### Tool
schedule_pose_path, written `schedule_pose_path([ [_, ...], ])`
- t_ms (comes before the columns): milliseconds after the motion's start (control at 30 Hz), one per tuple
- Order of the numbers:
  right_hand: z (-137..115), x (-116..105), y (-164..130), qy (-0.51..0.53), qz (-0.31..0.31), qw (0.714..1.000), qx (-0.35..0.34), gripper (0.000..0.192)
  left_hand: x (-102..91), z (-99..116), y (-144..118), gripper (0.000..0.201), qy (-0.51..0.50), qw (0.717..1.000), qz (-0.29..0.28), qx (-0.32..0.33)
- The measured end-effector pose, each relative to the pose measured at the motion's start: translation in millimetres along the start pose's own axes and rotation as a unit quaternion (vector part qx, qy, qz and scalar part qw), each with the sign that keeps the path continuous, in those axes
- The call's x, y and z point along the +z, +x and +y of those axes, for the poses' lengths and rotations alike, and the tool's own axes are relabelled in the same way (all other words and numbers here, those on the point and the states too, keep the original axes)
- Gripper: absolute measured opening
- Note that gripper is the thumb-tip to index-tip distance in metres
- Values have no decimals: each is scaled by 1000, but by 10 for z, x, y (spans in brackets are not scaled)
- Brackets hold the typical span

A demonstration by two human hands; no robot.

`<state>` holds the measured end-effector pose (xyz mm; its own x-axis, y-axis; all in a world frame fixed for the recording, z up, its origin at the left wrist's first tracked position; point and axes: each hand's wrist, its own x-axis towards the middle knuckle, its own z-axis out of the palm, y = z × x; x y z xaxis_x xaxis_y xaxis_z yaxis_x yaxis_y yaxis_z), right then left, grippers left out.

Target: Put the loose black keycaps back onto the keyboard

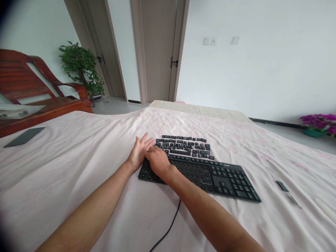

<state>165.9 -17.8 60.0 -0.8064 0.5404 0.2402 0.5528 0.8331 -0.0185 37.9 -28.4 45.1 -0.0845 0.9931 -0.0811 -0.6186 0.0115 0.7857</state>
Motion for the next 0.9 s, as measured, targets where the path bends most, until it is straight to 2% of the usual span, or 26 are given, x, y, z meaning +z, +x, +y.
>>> schedule_pose_path([
  [100,10,39,-20,21,13,1000,16,23,-29,-37,-3,54,16,1000,15,6],
  [233,10,80,-53,37,35,998,31,28,-70,-82,9,52,30,999,-3,32],
  [500,49,46,-41,-9,4,999,-40,24,-46,-29,49,60,0,1000,-6,6],
  [700,15,-26,-77,1,-1,999,-46,20,-105,-97,46,54,44,998,-9,44],
  [767,104,-78,-88,51,10,997,-52,23,-112,-104,48,53,44,998,-3,43],
  [833,315,-144,-157,124,47,991,-34,31,-110,-100,53,56,38,999,2,34],
  [900,636,-229,-351,162,127,976,73,42,-103,-100,56,67,31,999,0,31],
])
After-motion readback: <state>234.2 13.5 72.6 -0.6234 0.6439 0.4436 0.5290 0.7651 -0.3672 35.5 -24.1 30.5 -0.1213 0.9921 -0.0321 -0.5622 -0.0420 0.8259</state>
